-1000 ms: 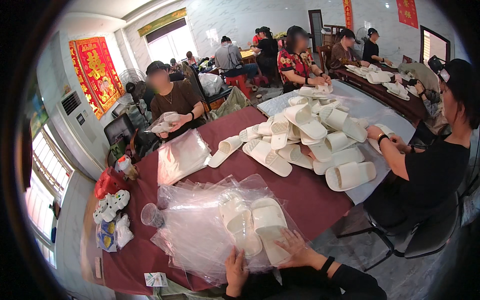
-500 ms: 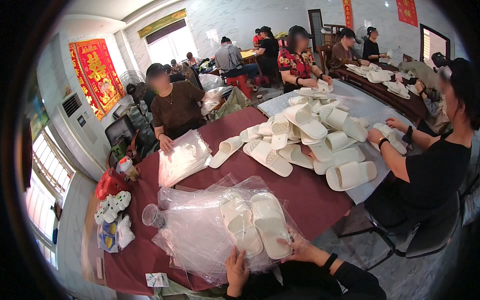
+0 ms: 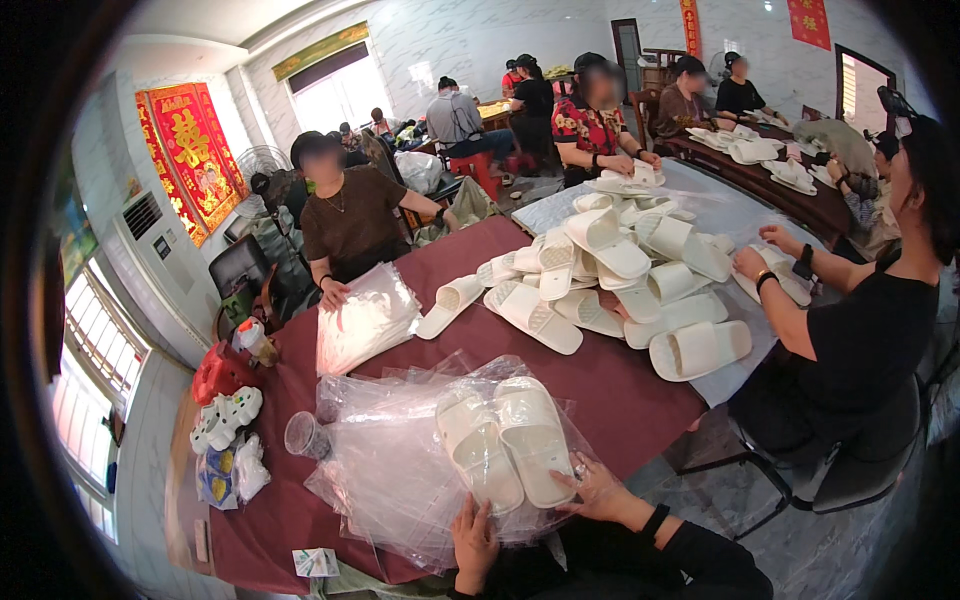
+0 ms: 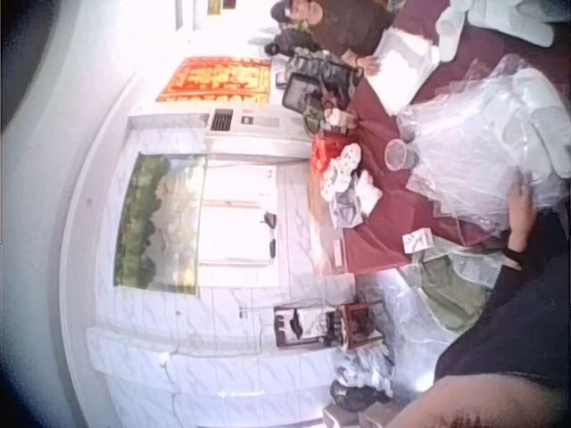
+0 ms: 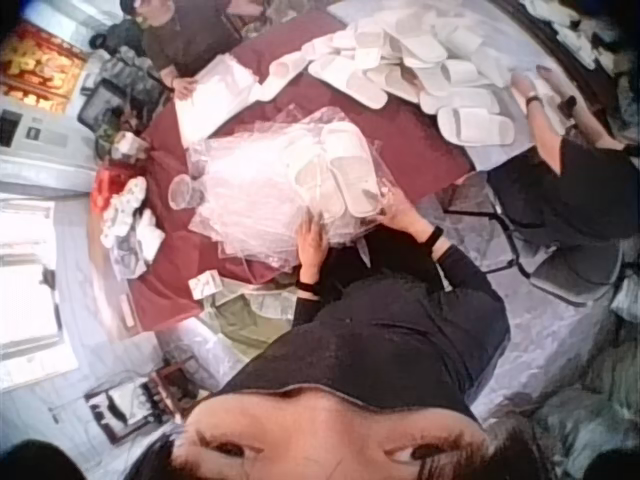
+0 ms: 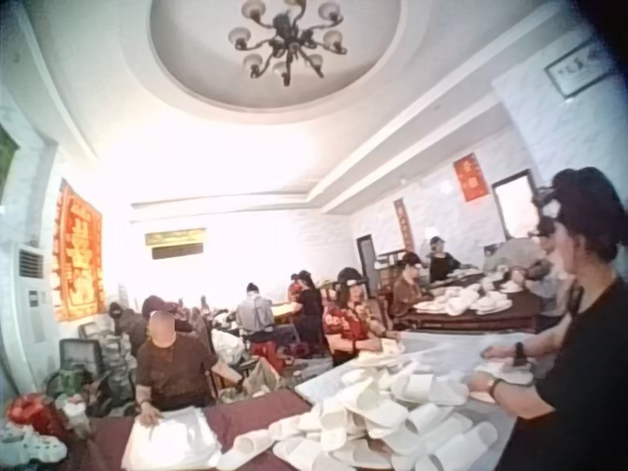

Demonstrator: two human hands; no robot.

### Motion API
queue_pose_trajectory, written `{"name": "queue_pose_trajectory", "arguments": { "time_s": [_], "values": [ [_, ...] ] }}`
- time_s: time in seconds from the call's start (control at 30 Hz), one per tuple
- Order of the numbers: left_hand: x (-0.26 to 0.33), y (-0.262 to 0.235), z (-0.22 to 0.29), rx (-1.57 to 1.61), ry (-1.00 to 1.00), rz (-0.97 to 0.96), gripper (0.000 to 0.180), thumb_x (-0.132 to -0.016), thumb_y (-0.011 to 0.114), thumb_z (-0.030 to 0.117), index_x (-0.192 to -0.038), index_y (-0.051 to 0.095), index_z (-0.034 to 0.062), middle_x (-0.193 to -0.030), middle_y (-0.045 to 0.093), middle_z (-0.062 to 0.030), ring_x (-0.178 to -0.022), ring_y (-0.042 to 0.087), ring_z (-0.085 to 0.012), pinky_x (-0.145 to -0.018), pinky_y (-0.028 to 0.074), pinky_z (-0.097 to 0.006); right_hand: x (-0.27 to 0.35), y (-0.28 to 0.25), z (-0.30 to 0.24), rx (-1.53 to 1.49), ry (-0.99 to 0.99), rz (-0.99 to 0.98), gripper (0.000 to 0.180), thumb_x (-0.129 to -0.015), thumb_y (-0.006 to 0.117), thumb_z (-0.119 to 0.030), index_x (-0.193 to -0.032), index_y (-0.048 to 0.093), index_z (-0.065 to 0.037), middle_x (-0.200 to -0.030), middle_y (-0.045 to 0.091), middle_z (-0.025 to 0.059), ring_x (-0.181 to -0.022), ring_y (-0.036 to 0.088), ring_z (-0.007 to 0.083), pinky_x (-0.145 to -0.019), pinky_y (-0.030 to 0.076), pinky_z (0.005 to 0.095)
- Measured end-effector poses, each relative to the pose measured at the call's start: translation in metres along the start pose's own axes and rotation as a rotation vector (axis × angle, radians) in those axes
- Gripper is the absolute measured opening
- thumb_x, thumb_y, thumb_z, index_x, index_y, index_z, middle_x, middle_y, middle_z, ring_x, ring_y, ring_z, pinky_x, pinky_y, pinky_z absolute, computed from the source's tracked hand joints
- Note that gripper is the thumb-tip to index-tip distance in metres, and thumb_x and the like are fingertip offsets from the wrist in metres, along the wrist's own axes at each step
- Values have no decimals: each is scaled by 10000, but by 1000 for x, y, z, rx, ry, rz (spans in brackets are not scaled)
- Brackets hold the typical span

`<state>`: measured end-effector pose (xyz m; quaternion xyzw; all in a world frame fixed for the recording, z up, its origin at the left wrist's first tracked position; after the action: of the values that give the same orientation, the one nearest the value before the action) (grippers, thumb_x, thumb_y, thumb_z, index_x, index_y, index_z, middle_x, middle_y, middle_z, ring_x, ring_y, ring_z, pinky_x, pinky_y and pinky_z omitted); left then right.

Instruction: Packaging pairs of white slippers into clear plastic bags.

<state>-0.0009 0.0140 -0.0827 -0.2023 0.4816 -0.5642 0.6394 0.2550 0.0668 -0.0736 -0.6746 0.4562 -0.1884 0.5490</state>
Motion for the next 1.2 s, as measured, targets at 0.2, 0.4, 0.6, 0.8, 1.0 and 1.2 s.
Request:
{"name": "queue_pose_trajectory", "arguments": {
  "time_s": [0.2,0.4,0.6,0.8,1.0,1.2],
  "values": [
    [0,-2,3,24,-8,4,509,-740,599,12,-1238,561,110,-1383,429,-192,-1103,510,-361,-938,385,-440,-2,6,-5,88,16,64,603,-842,579,-480,-1318,478,-124,-1246,498,273,-1143,493,447,-953,420,470],
    [-1,-2,3,15,-16,-18,507,-744,599,20,-1242,559,112,-1384,425,-202,-1105,508,-364,-938,382,-442,-10,11,-11,174,145,213,421,-855,599,-319,-1176,576,-47,-1080,610,173,-951,624,310,-751,529,379],
    [0,-1,3,11,-9,-10,507,-743,597,21,-1241,559,107,-1380,424,-211,-1102,505,-374,-940,381,-446,-13,14,-11,180,234,238,314,-909,542,-260,-1128,598,-43,-971,616,134,-747,650,276,-597,526,354],
    [-2,-6,5,29,-24,-14,482,-748,602,24,-1223,568,102,-1374,430,-210,-1096,508,-375,-938,384,-445,-15,11,-27,170,286,194,408,-835,610,-262,-1179,546,-52,-1133,548,163,-974,594,306,-762,499,394],
    [0,0,0,2,4,13,465,-768,608,57,-1228,565,110,-1361,443,-198,-1095,512,-361,-925,396,-454,-12,15,-63,49,118,285,367,-795,617,-209,-1123,570,-51,-1164,513,179,-1075,506,340,-896,416,449],
    [-1,-1,2,5,4,0,459,-778,606,63,-1232,560,111,-1362,442,-203,-1096,512,-366,-922,396,-454,-25,28,-65,-172,-138,158,284,-783,623,-208,-1017,571,-56,-1030,537,149,-983,536,315,-817,434,421]
  ]
}}
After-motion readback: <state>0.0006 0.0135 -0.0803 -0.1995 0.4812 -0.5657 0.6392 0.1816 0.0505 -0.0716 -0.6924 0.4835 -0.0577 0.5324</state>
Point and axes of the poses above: each hand's wrist, its own x-axis away from the middle knuckle, its own y-axis out of the palm, z = x × y, the point moved 2 cm from there along -x, towards the middle knuckle
